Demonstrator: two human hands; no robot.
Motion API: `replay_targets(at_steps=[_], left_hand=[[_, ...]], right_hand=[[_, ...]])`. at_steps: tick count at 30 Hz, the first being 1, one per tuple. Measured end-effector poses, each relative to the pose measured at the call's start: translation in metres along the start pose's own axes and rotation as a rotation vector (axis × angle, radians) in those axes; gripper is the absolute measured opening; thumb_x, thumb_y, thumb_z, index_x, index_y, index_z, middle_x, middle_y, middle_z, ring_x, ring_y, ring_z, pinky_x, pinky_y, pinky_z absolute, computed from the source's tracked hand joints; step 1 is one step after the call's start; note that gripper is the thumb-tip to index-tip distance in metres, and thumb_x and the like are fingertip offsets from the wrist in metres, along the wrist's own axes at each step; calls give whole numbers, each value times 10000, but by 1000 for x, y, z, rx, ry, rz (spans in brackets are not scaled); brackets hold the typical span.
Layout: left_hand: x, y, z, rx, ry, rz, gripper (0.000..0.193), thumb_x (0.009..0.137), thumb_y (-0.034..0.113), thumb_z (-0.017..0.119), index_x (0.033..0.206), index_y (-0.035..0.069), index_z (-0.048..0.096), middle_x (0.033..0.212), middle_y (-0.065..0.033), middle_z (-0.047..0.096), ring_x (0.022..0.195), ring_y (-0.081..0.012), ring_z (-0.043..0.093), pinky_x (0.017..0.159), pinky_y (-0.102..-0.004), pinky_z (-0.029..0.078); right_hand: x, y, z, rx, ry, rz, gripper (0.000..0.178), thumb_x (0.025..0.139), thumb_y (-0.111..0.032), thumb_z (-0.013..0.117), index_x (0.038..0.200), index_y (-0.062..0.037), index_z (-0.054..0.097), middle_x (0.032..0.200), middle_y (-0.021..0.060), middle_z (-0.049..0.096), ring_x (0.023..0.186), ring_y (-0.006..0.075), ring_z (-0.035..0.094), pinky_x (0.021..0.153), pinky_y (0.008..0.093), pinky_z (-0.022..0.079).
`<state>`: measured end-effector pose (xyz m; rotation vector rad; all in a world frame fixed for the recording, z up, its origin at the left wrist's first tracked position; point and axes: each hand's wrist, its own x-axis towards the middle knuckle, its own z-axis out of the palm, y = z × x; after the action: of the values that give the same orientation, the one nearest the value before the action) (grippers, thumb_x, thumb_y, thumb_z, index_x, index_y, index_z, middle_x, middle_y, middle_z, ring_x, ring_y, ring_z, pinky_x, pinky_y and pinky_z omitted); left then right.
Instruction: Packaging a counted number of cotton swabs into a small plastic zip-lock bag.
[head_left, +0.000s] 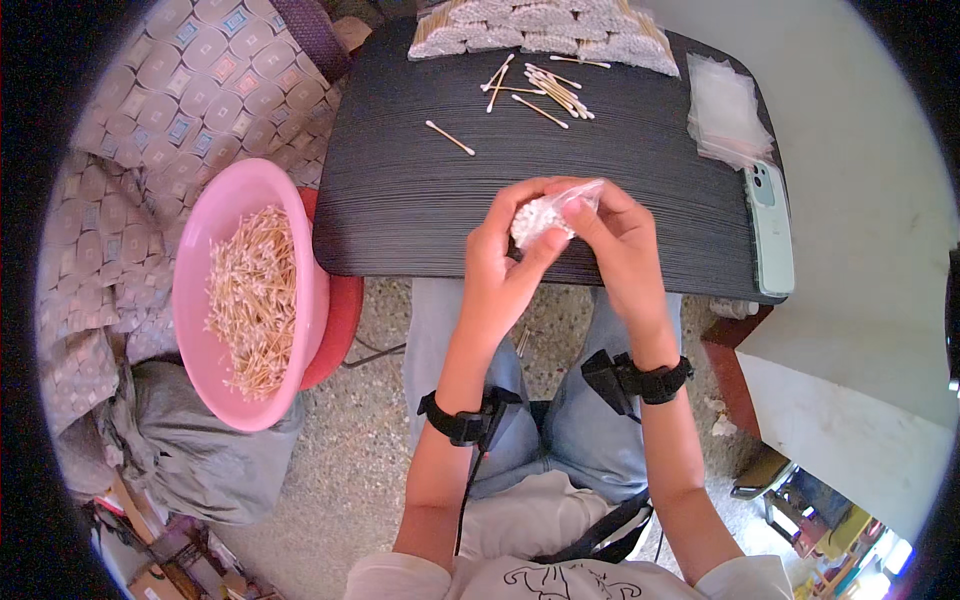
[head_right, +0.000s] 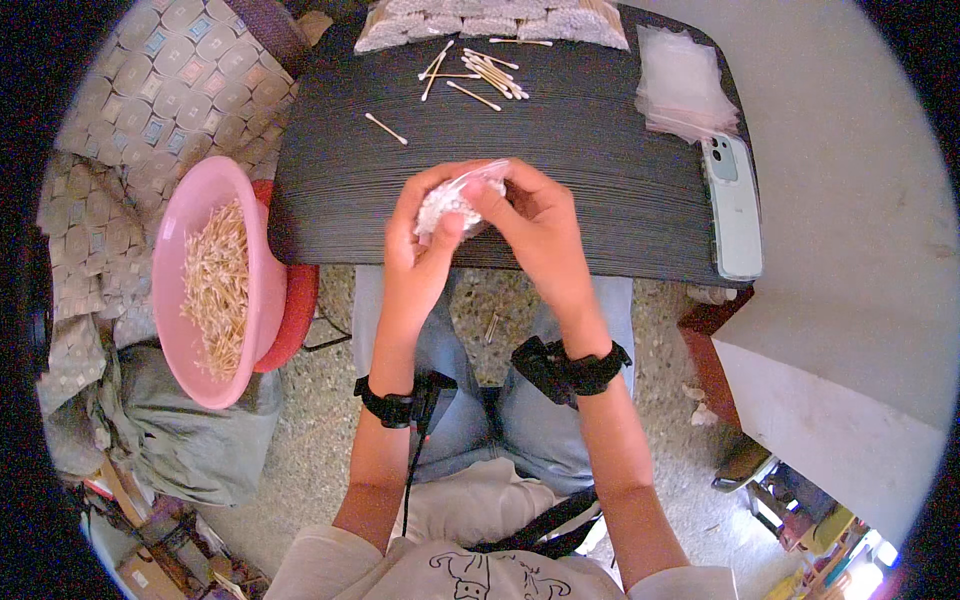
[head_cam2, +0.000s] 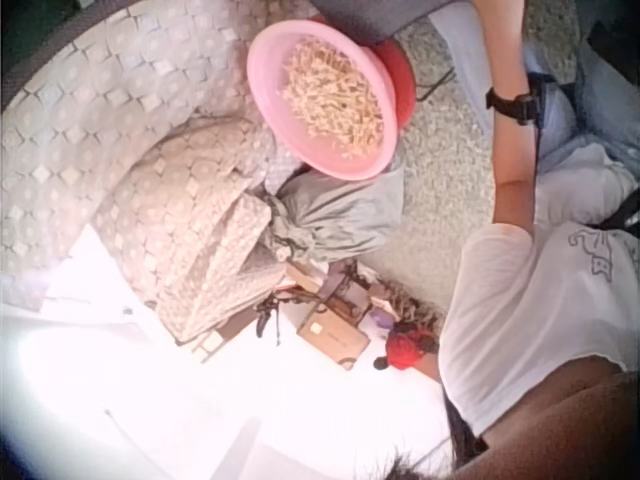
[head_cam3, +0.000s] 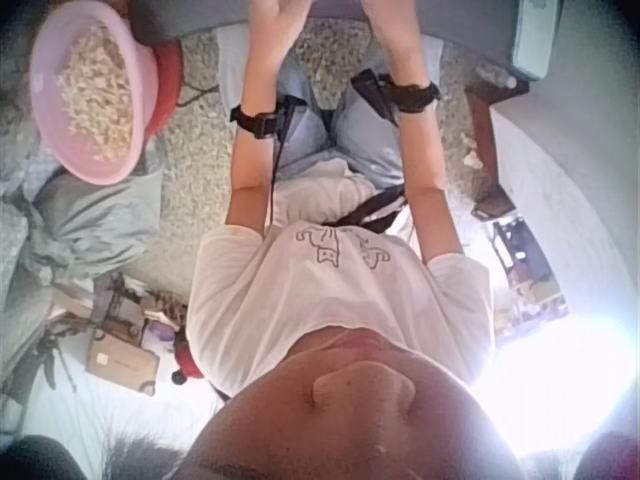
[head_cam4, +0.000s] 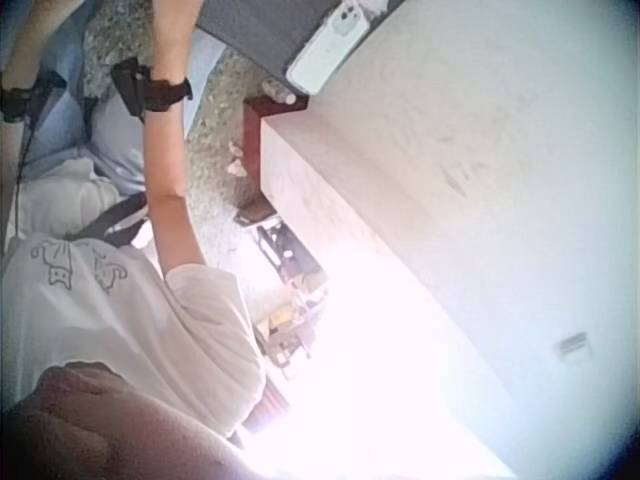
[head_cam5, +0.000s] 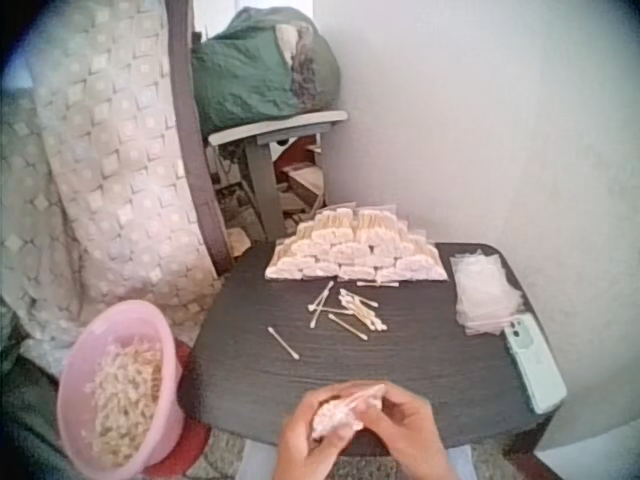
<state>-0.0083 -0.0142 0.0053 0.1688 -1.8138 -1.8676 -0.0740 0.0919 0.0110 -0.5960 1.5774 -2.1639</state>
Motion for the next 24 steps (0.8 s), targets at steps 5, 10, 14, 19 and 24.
replay_targets(at_steps=[5,10,14,19,24], left_hand=[[-1,-2,-2,-42,-55,-60,258,870,132,610,1097,15,572,1017,-49,630,904,-83,548,785,-231,434],[0,3,0,-53,-50,-62,258,907,175,557,1108,13,565,1053,-68,613,961,-121,564,847,-257,438],[1,-2,0,-98,82,-37,192,919,178,550,1011,13,583,944,-49,625,851,-63,545,732,-219,441],[-3,3,2,-239,243,-131,264,921,248,562,872,-6,614,748,-9,617,636,-36,547,562,-187,431],[-4,14,7,-206,268,-104,270,924,215,552,922,-41,638,859,-85,657,730,-71,589,641,-204,465]], right_hand=[[-2,-2,-1,48,-24,10,170,879,-118,606,999,2,606,928,24,625,854,80,556,767,240,446],[0,3,1,8,-17,-20,149,868,-115,621,973,-9,622,904,21,625,812,75,547,723,221,435],[0,2,-1,-41,61,-34,114,859,-115,633,874,-3,649,849,4,618,754,54,523,674,201,418],[-4,-10,-4,-144,112,-108,118,858,-109,634,848,6,657,822,4,618,742,47,526,655,195,422],[-10,-20,5,-125,161,-25,122,857,-105,634,903,5,659,845,23,632,755,58,552,669,197,446]])
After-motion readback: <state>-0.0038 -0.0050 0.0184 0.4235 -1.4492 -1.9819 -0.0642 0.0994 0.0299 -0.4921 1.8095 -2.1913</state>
